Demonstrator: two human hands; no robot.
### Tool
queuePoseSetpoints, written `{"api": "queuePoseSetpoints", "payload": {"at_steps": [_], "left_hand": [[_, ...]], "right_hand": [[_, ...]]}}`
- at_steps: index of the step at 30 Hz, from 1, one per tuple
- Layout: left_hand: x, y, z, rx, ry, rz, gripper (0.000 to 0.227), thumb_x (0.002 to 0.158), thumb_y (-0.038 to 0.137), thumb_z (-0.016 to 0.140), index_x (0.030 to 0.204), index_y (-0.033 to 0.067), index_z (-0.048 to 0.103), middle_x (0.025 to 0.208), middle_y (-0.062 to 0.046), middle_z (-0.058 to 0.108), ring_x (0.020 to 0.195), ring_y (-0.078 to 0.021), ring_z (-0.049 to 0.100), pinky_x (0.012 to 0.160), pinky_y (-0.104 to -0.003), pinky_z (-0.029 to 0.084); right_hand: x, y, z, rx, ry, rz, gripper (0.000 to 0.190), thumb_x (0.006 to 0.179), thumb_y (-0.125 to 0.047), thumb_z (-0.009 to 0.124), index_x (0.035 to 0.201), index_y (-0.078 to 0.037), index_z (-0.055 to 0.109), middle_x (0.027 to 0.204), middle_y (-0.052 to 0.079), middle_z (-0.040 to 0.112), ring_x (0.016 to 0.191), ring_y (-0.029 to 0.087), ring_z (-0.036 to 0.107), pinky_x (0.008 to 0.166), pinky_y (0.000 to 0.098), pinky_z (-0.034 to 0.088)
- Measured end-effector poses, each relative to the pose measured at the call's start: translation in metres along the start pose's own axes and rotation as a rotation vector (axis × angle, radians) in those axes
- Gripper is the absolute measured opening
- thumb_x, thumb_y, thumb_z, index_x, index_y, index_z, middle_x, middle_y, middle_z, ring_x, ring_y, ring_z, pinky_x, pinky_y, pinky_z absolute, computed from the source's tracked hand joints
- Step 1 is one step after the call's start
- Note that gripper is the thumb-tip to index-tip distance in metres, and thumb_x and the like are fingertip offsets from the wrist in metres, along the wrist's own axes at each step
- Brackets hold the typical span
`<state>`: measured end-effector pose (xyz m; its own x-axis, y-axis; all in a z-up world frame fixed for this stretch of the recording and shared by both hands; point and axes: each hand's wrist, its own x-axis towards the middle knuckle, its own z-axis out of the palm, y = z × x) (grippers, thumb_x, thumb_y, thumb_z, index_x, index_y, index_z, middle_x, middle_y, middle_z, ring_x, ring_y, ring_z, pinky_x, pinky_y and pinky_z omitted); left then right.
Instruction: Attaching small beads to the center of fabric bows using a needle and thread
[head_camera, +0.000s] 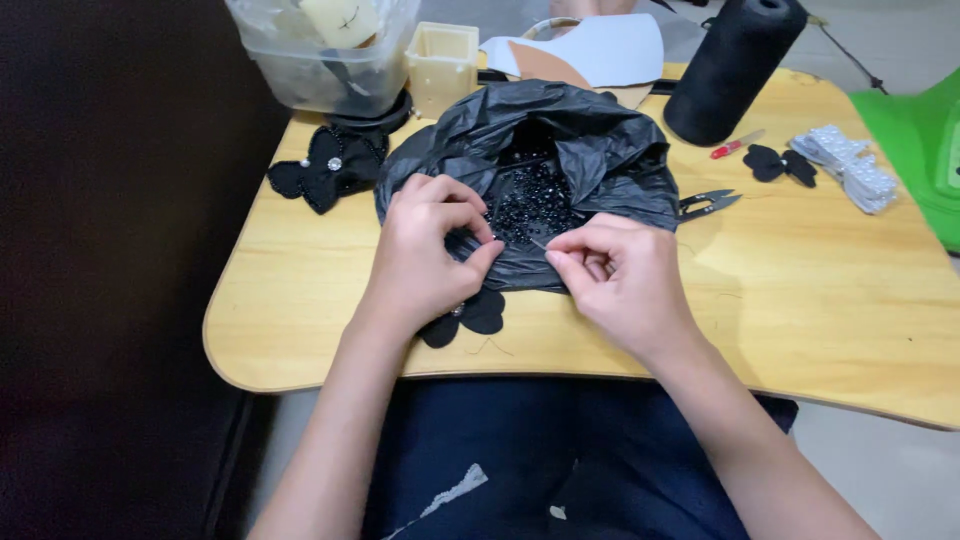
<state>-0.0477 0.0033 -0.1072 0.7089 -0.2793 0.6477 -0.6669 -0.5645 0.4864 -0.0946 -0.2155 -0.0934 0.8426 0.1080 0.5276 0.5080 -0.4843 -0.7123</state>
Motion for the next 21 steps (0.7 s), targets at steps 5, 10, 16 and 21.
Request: {"api": "queuePoseSetpoints", "payload": {"at_steps": [5,10,16,21], "left_hand": [[-0.0006,-0.0029,0.0034,0.002,0.002,-0.038,0.014,0.066,0.016,0.087,0.066,0.0193,0.073,0.088,0.003,0.069,0.096,-0.0251,0.066,0.085,-0.039,0.048],[-0.0012,0.0004,0.002,-0.02,0.012,-0.05,0.014,0.067,0.014,0.086,0.067,0.0169,0.073,0.086,0.001,0.069,0.094,-0.026,0.066,0.086,-0.039,0.048],[-0.0012,-0.0021,0.0029,-0.022,0.022,-0.062,0.016,0.067,0.015,0.088,0.067,0.0168,0.072,0.085,0.001,0.069,0.095,-0.0255,0.066,0.087,-0.038,0.048],[-0.0003,0.0011,0.0003,-0.046,0.025,-0.058,0.014,0.067,0.013,0.087,0.067,0.0154,0.073,0.084,0.0,0.07,0.093,-0.0263,0.066,0.087,-0.039,0.048]], "right_hand": [[0.001,-0.0001,-0.0019,-0.014,-0.02,-0.022,0.015,0.078,0.009,0.073,0.084,-0.003,0.079,0.062,0.007,0.063,0.041,0.007,0.046,0.037,0.0178,0.035],[0.0017,-0.0001,-0.0013,-0.039,-0.028,-0.045,0.015,0.078,0.01,0.072,0.084,-0.002,0.079,0.063,0.007,0.063,0.042,0.009,0.048,0.039,0.0199,0.036],[0.002,0.0014,-0.0004,-0.053,-0.035,-0.062,0.015,0.077,0.008,0.073,0.082,-0.004,0.079,0.062,0.005,0.064,0.042,0.009,0.05,0.039,0.0199,0.037],[0.0017,0.0002,-0.0014,-0.072,-0.049,-0.08,0.016,0.076,0.007,0.073,0.082,-0.006,0.079,0.062,0.003,0.063,0.042,0.009,0.051,0.04,0.0202,0.038]]}}
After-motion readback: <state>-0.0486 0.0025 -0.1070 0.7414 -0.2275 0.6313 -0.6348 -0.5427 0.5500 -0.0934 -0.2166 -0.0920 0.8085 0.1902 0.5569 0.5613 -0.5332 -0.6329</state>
